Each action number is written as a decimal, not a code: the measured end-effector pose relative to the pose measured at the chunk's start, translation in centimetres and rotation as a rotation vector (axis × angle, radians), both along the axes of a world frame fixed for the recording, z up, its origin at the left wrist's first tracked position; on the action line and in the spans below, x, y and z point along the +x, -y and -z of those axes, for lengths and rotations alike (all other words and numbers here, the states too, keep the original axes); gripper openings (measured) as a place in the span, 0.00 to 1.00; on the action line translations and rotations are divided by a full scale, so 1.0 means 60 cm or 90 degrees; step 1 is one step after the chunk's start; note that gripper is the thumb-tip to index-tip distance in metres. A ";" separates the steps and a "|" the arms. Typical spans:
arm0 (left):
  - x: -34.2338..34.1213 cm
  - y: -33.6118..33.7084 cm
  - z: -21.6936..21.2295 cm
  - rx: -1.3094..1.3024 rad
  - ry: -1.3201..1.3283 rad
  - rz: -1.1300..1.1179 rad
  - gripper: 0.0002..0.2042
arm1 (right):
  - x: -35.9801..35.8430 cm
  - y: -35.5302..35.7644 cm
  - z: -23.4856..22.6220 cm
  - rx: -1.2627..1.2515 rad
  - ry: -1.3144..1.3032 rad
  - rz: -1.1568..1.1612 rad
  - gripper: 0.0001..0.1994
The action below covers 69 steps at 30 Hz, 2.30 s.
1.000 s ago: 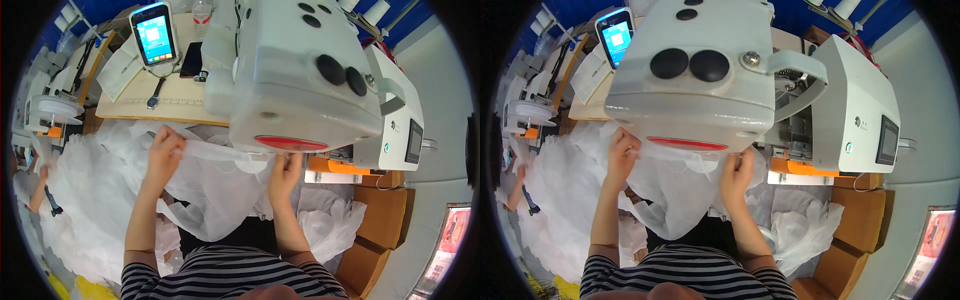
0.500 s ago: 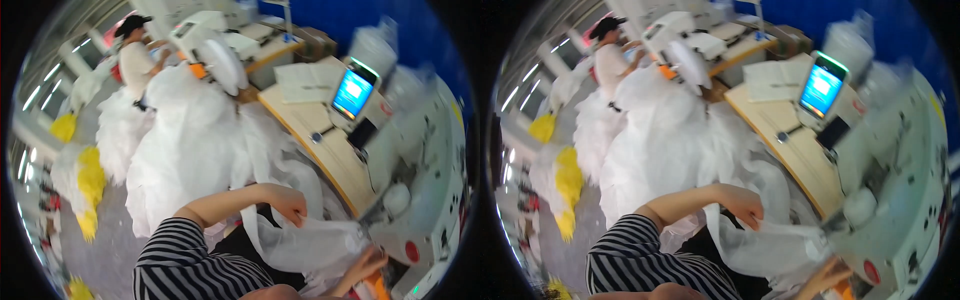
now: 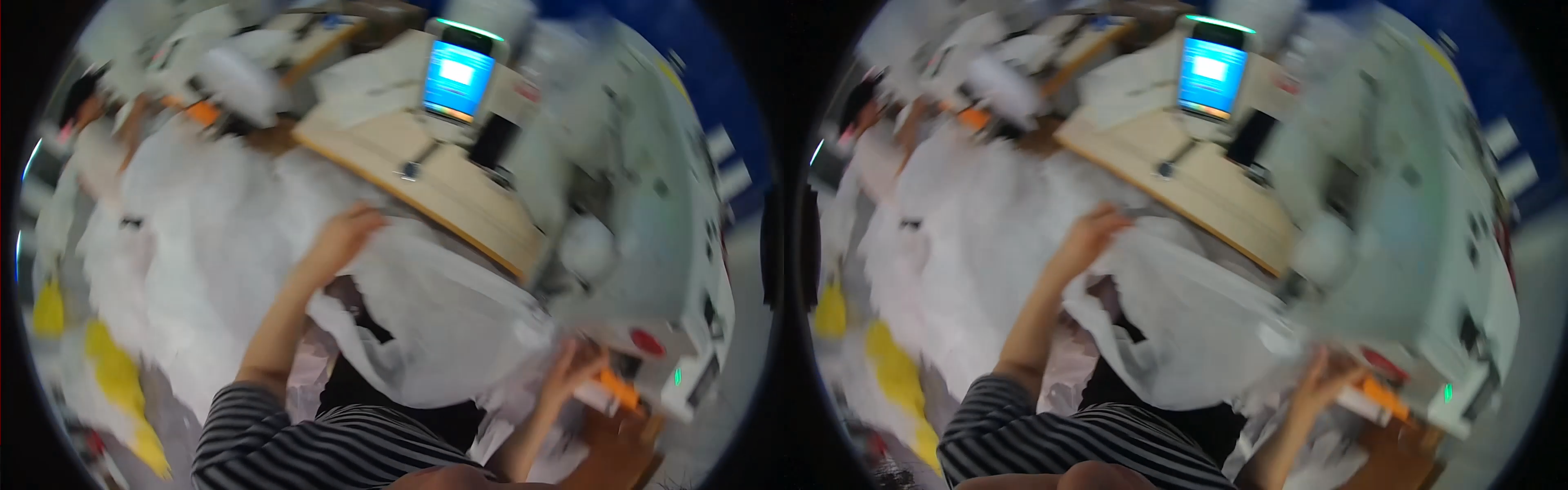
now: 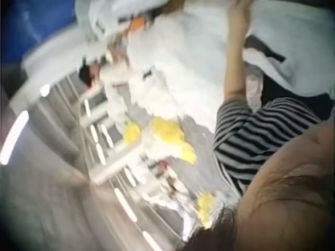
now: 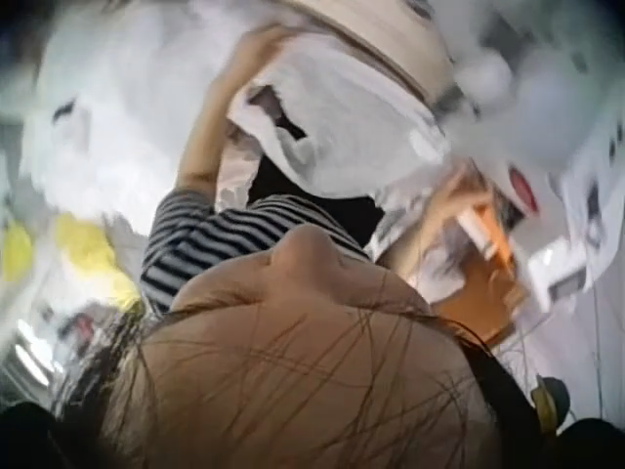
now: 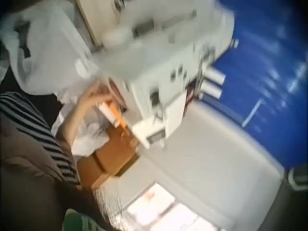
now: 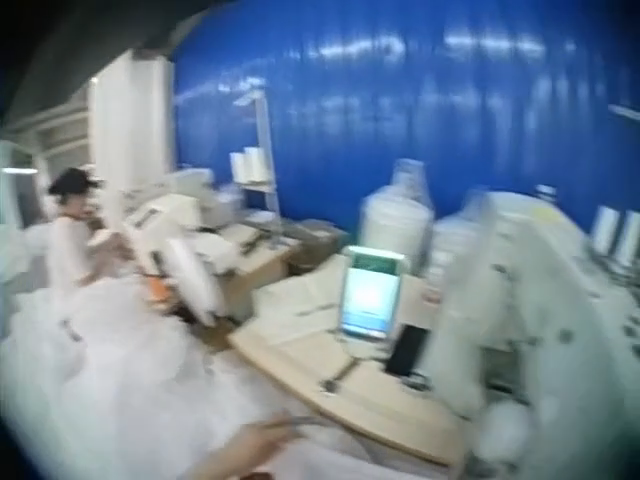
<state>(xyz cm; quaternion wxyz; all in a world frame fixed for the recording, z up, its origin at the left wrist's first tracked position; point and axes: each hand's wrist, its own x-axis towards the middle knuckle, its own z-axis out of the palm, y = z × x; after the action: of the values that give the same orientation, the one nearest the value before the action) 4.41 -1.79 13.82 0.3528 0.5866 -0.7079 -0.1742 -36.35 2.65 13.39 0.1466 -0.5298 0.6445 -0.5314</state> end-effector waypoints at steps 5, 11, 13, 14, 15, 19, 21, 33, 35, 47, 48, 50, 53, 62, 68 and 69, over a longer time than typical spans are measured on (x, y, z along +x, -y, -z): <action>-0.024 -0.032 -0.007 -0.012 0.068 -0.127 0.17 | 0.039 0.015 -0.015 0.060 -0.121 -0.080 0.19; -0.116 0.010 -0.043 -0.069 0.028 -0.062 0.14 | -0.010 0.013 -0.072 0.057 -0.265 0.016 0.08; -0.158 0.022 -0.059 -0.122 -0.014 0.012 0.13 | -0.056 -0.018 -0.075 0.143 -0.174 -0.066 0.06; -0.175 0.026 -0.064 -0.176 -0.055 0.069 0.11 | -0.078 -0.042 -0.076 0.217 -0.076 -0.163 0.03; -0.184 0.025 -0.063 -0.173 -0.062 0.086 0.11 | -0.095 -0.066 -0.083 0.227 0.272 -0.161 0.04; -0.258 0.009 -0.096 0.110 -0.064 0.275 0.14 | -0.148 -0.093 -0.098 0.175 0.346 0.049 0.06; -0.308 0.011 -0.096 -0.018 0.004 0.245 0.13 | -0.161 -0.065 -0.084 0.111 -0.469 0.261 0.06; -0.261 0.009 -0.022 -0.155 0.030 0.147 0.10 | -0.133 -0.052 -0.066 0.124 -0.599 0.352 0.13; -0.221 0.024 -0.053 -0.110 -0.006 0.249 0.09 | -0.124 -0.068 -0.105 -0.074 -0.580 0.259 0.11; -0.063 -0.010 0.012 0.236 0.102 0.292 0.07 | 0.011 0.032 -0.115 -0.221 0.002 0.089 0.12; -0.067 -0.007 0.036 0.159 0.078 0.273 0.07 | 0.014 0.033 -0.108 -0.213 -0.058 0.086 0.12; -0.070 -0.002 0.044 0.118 -0.017 0.218 0.06 | 0.003 0.017 -0.091 -0.182 -0.192 0.098 0.11; -0.049 -0.026 0.045 0.067 -0.095 0.082 0.07 | -0.132 0.002 0.072 -0.054 -0.392 0.110 0.10; -0.005 -0.065 0.013 0.048 0.062 -0.142 0.16 | -0.028 0.001 -0.030 0.079 -0.331 0.029 0.15; -0.076 -0.018 -0.033 -0.168 -0.037 -0.030 0.17 | 0.001 0.005 -0.060 0.154 0.026 -0.126 0.20; -0.083 -0.019 -0.034 -0.166 -0.037 -0.016 0.17 | -0.006 0.003 -0.076 0.093 -0.095 -0.094 0.20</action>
<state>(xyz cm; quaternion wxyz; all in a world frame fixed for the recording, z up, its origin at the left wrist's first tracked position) -0.57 -0.65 15.88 0.4487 0.5392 -0.7066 -0.0932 -36.72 2.45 17.98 0.1755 -0.6017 0.6500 -0.4297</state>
